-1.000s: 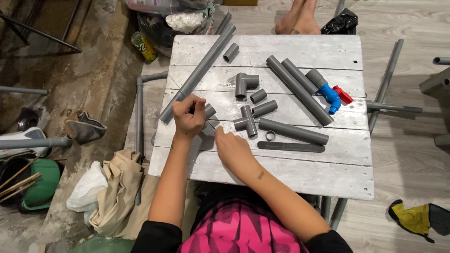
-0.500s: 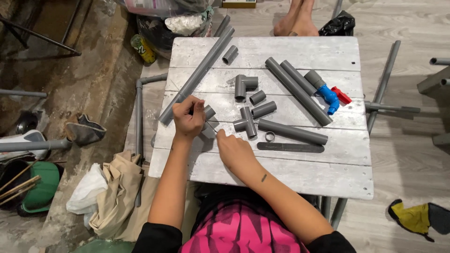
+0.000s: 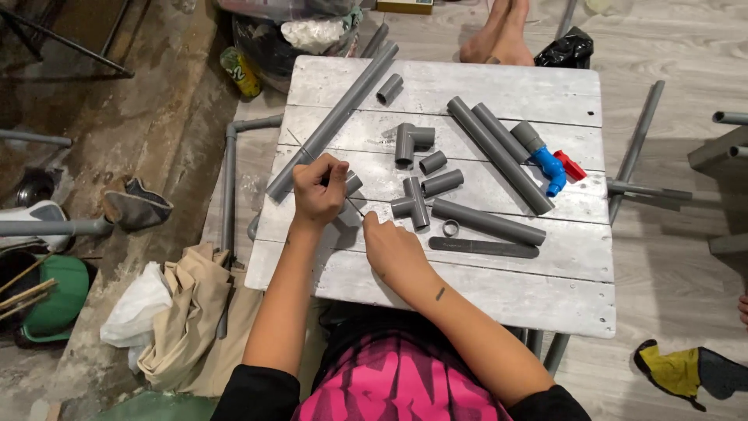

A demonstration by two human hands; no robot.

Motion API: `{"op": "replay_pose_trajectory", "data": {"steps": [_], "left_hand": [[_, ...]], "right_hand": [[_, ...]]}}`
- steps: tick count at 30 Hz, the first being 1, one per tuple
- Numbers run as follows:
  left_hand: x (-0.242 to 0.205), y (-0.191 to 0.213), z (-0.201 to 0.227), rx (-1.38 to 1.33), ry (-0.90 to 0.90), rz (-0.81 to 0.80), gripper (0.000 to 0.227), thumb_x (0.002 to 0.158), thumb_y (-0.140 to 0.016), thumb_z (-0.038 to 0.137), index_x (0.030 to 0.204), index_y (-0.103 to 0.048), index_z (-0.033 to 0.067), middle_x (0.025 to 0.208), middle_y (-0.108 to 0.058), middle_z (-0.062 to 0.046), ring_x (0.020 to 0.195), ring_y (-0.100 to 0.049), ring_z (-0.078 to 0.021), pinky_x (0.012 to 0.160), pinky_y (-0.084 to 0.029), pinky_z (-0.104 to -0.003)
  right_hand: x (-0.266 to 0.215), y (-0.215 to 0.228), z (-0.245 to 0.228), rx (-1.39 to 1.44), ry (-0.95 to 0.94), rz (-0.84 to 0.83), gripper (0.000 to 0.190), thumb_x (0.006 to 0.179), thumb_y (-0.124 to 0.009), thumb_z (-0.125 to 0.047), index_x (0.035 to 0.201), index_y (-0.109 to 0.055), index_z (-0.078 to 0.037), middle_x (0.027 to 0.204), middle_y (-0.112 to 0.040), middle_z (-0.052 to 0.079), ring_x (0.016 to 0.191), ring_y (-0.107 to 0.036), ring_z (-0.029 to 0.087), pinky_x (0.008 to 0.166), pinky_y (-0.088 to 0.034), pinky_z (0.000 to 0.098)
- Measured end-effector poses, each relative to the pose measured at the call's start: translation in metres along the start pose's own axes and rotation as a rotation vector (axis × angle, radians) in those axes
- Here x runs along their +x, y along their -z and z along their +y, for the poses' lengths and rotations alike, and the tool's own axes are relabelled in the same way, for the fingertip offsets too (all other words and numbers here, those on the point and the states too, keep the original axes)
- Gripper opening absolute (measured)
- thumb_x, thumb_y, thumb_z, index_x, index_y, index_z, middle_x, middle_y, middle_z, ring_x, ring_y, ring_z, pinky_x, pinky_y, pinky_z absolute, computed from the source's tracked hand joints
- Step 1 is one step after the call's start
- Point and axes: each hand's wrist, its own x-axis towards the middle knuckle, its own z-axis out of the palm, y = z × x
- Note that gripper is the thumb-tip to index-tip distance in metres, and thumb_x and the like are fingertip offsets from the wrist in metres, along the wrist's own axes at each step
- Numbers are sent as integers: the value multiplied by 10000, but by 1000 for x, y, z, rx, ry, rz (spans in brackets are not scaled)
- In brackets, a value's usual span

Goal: Refining the edges of PVC pipe fittings using a file and a hacksaw blade to ensure smooth connections.

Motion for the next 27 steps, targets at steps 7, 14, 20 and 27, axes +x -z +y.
{"op": "replay_pose_trajectory", "data": {"steps": [7,14,20,27], "left_hand": [[1,2,-2,25,2,8,435,1027,-634,179,603,-550,126,337,-423,13,282,-413,-128,379,-344,-193],[1,3,0,61,-23,-4,446,1028,-638,196,600,-534,131,334,-379,-4,285,-392,-124,381,-326,-191],[4,0,-3,82,-44,-9,450,1026,-642,196,600,-508,139,332,-355,-1,275,-369,-132,368,-305,-194],[3,4,2,33,1,2,454,1029,-637,192,596,-514,134,330,-364,-8,286,-359,-98,365,-299,-190]], "right_hand": [[-61,2,19,2,-88,-123,298,1027,-359,-105,1254,-495,33,883,-703,305,859,-732,515,726,-581,615],[-12,10,-8,-12,-32,-40,231,1017,-363,-76,1167,-515,12,903,-697,297,868,-728,510,719,-585,599],[-30,2,5,-8,-58,-56,277,1039,-357,-107,1242,-492,25,880,-696,285,852,-733,504,707,-586,587],[-65,18,-1,-13,-106,-132,330,1043,-387,-112,1309,-470,64,894,-695,325,865,-734,515,723,-590,604]]}}
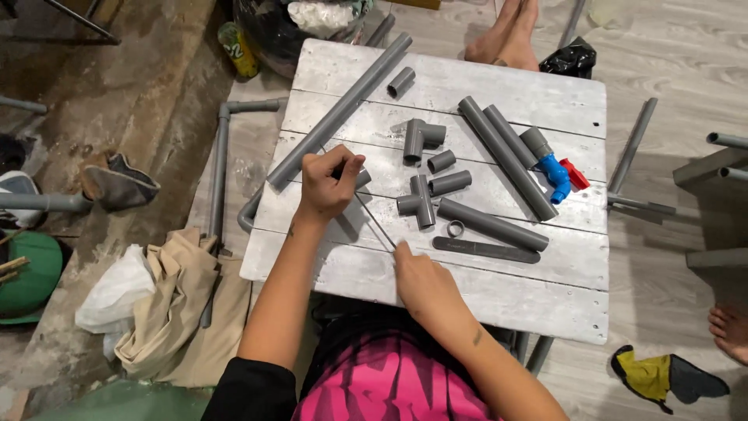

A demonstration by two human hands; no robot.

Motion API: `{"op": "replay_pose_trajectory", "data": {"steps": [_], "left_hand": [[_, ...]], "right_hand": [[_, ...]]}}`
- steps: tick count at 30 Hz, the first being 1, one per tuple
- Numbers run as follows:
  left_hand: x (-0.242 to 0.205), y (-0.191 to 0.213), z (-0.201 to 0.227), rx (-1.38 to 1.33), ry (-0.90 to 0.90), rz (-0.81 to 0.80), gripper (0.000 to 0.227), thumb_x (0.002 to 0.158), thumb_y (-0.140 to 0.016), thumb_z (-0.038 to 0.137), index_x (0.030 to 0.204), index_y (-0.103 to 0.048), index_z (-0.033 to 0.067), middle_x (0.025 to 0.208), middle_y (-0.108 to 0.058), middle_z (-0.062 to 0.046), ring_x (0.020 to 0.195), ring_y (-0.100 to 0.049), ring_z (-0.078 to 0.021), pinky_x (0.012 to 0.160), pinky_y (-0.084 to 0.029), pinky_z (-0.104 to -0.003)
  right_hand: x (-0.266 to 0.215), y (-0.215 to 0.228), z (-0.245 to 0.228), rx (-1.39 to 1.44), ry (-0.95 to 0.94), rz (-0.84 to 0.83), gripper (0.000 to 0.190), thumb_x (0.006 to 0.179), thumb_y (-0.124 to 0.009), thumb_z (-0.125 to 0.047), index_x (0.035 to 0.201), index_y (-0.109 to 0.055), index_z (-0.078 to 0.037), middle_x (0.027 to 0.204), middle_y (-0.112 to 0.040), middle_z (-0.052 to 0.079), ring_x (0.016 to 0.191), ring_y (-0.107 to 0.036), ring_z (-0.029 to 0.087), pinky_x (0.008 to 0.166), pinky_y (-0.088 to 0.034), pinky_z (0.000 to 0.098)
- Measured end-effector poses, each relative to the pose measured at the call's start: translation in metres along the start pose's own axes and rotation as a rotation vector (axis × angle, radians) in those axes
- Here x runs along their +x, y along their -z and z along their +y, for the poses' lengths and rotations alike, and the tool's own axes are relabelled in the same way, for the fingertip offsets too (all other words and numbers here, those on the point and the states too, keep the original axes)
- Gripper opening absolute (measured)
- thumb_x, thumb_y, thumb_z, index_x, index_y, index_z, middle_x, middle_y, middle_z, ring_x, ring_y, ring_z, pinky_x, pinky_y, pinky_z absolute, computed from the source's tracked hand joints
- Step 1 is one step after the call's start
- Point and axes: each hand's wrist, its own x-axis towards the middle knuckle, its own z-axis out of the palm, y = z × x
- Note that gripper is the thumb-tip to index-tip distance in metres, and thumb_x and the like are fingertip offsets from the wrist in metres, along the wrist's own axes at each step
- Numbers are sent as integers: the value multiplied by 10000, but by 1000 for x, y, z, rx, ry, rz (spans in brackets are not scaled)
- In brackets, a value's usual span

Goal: Refining the edges of PVC pipe fittings using a file and a hacksaw blade to ensure smooth connections.

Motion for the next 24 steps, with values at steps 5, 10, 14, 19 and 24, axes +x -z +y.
{"op": "replay_pose_trajectory", "data": {"steps": [5,10,14,19,24], "left_hand": [[-1,-1,-2,1,3,3,451,1019,-646,183,590,-511,138,328,-339,7,279,-335,-99,361,-292,-194],[1,-2,-5,26,-3,14,445,1021,-641,178,598,-509,138,330,-349,0,272,-346,-113,357,-288,-197],[1,0,-3,16,9,22,441,1015,-643,154,598,-497,136,329,-347,4,276,-334,-98,358,-301,-185],[0,3,2,6,1,8,434,1009,-639,131,597,-504,134,332,-350,-1,276,-342,-109,358,-299,-183],[0,0,-3,2,-2,9,424,1000,-645,115,599,-510,133,330,-355,-5,270,-342,-110,349,-297,-186]], "right_hand": [[62,-5,-14,-2,78,97,290,1036,-338,-103,1233,-497,38,918,-682,315,871,-718,539,722,-580,606],[34,-5,-6,9,54,75,309,1033,-357,-104,1273,-487,41,924,-681,321,900,-716,544,742,-572,620],[-1,1,-1,23,-56,-37,318,1021,-333,-100,1269,-478,37,933,-686,336,907,-719,543,765,-579,620],[41,6,-17,-6,-3,-7,251,1068,-330,-171,1138,-506,-8,913,-684,323,891,-714,546,759,-578,612],[66,6,-23,6,49,82,191,1059,-386,-182,1095,-490,-26,878,-680,316,856,-718,545,735,-578,610]]}}
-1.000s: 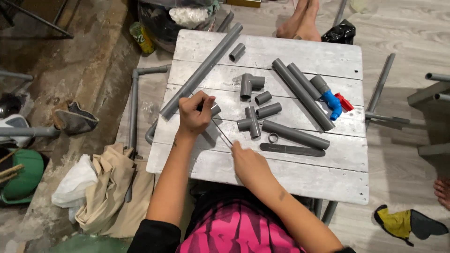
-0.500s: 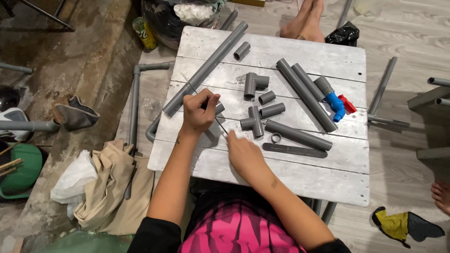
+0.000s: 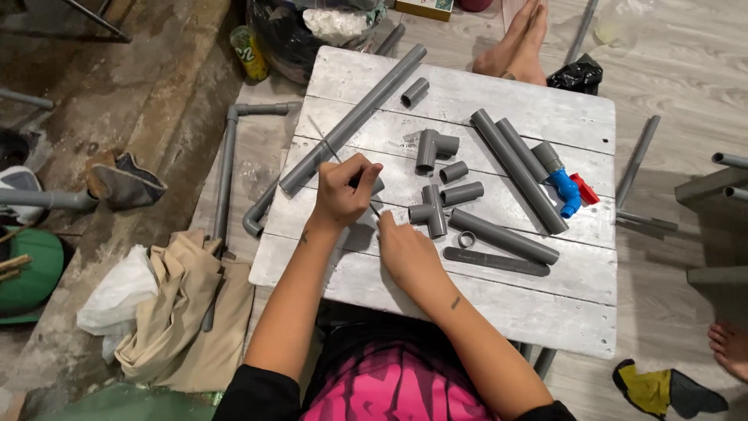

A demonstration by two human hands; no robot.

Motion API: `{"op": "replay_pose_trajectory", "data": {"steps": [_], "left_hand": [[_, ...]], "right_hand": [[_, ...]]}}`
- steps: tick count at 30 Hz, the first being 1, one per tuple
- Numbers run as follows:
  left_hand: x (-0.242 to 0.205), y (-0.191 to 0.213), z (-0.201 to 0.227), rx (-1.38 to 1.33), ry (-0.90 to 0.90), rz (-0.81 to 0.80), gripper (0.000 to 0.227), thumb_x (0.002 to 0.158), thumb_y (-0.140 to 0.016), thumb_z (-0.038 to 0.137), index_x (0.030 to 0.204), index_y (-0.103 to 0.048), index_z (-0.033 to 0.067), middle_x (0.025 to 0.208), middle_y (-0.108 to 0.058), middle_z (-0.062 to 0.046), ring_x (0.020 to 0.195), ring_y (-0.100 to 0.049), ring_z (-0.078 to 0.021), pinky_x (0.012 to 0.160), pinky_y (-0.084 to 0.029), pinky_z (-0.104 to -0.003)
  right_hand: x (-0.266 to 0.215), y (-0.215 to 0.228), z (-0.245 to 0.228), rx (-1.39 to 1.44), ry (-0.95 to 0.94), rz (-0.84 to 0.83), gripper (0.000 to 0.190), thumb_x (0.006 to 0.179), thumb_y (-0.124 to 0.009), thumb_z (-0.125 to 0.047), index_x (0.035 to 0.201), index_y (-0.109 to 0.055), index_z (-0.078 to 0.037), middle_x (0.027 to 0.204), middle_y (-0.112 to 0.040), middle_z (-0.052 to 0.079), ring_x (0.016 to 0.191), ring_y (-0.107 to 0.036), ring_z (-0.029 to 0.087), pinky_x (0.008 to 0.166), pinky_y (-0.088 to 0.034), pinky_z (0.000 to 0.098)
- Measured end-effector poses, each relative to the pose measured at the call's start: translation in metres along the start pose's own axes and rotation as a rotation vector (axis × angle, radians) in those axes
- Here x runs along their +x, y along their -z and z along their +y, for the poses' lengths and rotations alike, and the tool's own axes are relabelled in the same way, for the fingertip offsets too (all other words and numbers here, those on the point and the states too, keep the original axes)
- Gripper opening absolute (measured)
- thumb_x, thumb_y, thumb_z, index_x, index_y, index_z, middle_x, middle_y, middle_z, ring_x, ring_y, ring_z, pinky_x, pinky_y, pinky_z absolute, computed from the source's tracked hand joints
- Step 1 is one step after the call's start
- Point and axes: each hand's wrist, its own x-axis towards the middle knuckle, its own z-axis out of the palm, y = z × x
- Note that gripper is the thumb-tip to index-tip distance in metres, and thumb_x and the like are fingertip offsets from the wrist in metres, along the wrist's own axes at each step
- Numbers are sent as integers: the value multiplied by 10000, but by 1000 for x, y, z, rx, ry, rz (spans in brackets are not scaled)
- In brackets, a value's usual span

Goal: Refining the edges of PVC pipe fittings using a file and a hacksaw blade to ensure smooth connections.

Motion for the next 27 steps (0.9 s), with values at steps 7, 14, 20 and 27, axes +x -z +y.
{"op": "replay_pose_trajectory", "data": {"steps": [7,14,20,27], "left_hand": [[-4,6,2,-3,46,-71,303,956,-668,70,665,-593,34,462,-510,-3,370,-339,-106,397,-239,-249],[-2,7,7,-33,40,-75,272,939,-679,50,676,-615,19,467,-503,-7,384,-325,-113,409,-258,-253],[-2,5,3,-12,30,-63,277,934,-678,47,669,-599,20,462,-501,-9,381,-327,-112,408,-252,-257],[-3,6,-1,-63,44,-94,258,952,-680,78,701,-625,47,521,-630,-28,355,-421,-107,385,-288,-232]], "right_hand": [[-93,-26,53,23,-160,42,238,989,-499,-263,1145,-462,-87,717,-723,184,658,-694,439,614,-524,542],[-24,-23,24,-33,51,187,176,960,-489,-174,1036,-456,-19,692,-667,228,635,-661,471,585,-517,564],[-26,-29,28,-23,52,207,214,971,-495,-191,1098,-453,-24,720,-678,218,657,-681,454,578,-526,555],[-98,-20,46,-20,-151,17,203,937,-522,-219,1081,-474,-85,734,-716,188,695,-705,439,654,-550,532]]}}
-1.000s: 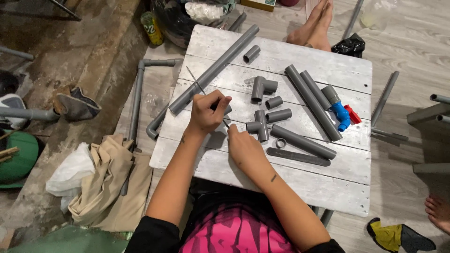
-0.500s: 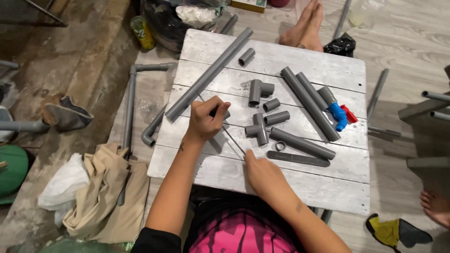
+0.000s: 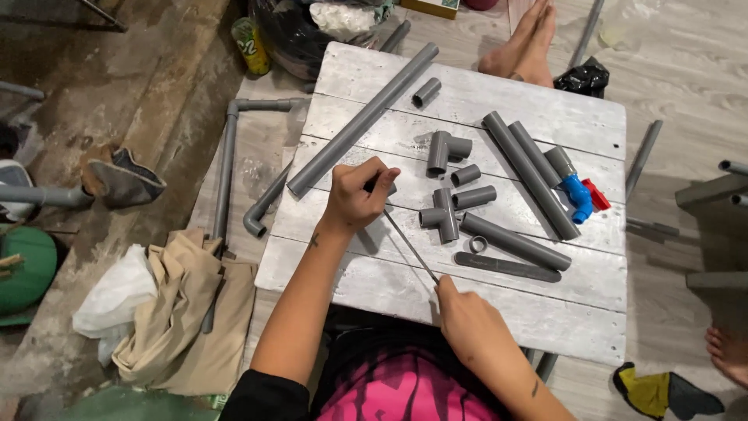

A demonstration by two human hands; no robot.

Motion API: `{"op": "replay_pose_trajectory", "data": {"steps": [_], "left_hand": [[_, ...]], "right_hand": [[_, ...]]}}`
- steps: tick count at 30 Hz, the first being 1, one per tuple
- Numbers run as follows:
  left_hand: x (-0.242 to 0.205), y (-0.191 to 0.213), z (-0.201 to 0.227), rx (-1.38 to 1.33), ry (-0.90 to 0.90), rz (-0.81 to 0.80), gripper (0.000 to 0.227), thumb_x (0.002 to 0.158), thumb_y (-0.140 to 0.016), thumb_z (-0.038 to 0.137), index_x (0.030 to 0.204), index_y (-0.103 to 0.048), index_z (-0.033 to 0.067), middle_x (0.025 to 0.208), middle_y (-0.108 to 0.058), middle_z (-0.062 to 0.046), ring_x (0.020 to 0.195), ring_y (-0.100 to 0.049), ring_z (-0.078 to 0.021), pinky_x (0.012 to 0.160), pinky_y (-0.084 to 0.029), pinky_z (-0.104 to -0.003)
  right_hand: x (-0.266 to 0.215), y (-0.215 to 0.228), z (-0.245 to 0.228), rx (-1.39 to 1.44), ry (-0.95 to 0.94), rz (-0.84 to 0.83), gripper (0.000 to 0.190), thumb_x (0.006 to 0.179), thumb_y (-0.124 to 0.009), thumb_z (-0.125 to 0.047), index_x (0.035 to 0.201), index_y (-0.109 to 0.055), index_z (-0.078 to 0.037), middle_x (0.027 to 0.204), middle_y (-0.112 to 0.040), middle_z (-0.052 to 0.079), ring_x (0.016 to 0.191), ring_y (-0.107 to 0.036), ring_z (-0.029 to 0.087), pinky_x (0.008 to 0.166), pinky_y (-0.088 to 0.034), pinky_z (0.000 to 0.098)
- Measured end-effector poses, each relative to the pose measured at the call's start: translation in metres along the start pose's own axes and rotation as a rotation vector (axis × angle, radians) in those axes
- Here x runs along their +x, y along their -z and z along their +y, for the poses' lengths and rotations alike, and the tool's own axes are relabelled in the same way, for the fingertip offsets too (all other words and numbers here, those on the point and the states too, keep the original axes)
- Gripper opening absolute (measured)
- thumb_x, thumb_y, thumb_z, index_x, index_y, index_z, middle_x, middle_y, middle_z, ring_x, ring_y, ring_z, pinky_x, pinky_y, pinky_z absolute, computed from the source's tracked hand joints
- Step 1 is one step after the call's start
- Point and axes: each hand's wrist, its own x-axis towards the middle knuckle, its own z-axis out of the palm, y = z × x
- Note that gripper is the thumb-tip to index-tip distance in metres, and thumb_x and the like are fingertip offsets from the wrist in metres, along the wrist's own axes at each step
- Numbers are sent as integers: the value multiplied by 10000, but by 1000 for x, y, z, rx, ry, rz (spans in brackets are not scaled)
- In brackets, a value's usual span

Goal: Refining the edges of PVC pipe fittings using a file and a hacksaw blade to ensure smooth connections.

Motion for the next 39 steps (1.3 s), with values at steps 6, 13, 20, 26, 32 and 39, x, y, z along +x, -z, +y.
{"op": "replay_pose_trajectory", "data": {"steps": [6,13,20,26,32,39], "left_hand": [[4,-6,3,34,-27,108,431,998,-646,132,596,-490,135,330,-367,1,275,-347,-96,340,-312,-185],[4,-7,1,83,-52,96,426,1002,-632,127,602,-486,130,321,-381,-1,255,-369,-99,337,-318,-168],[8,-6,6,57,-71,80,418,997,-643,133,615,-475,119,329,-393,-23,264,-400,-117,338,-324,-186],[9,-4,6,90,-75,93,433,996,-637,136,597,-469,134,316,-362,0,255,-365,-102,327,-308,-183],[6,-4,6,59,-70,109,427,993,-635,118,602,-462,126,320,-369,-9,261,-379,-101,333,-313,-177],[-2,-3,2,51,-43,0,254,922,-696,28,689,-596,45,498,-604,-14,335,-417,-112,360,-279,-253]], "right_hand": [[94,9,-50,-34,132,-42,234,1058,-370,-212,1141,-493,-32,877,-689,301,840,-724,534,708,-582,603],[39,0,-14,-43,54,-108,266,1054,-320,-151,1223,-474,-16,871,-693,314,861,-729,530,730,-587,606],[38,10,-21,-66,20,-137,265,1058,-300,-205,1187,-482,-61,860,-700,297,847,-737,512,722,-598,584],[100,13,-54,-5,126,-21,249,1069,-331,-232,1132,-491,-52,840,-692,291,815,-730,513,693,-593,576],[19,2,-15,-25,-1,-135,258,1050,-338,-203,1193,-486,-48,852,-699,312,848,-736,518,720,-601,585],[14,-1,-4,16,54,23,228,913,-527,-211,1089,-470,-78,790,-705,194,765,-659,461,713,-482,570]]}}
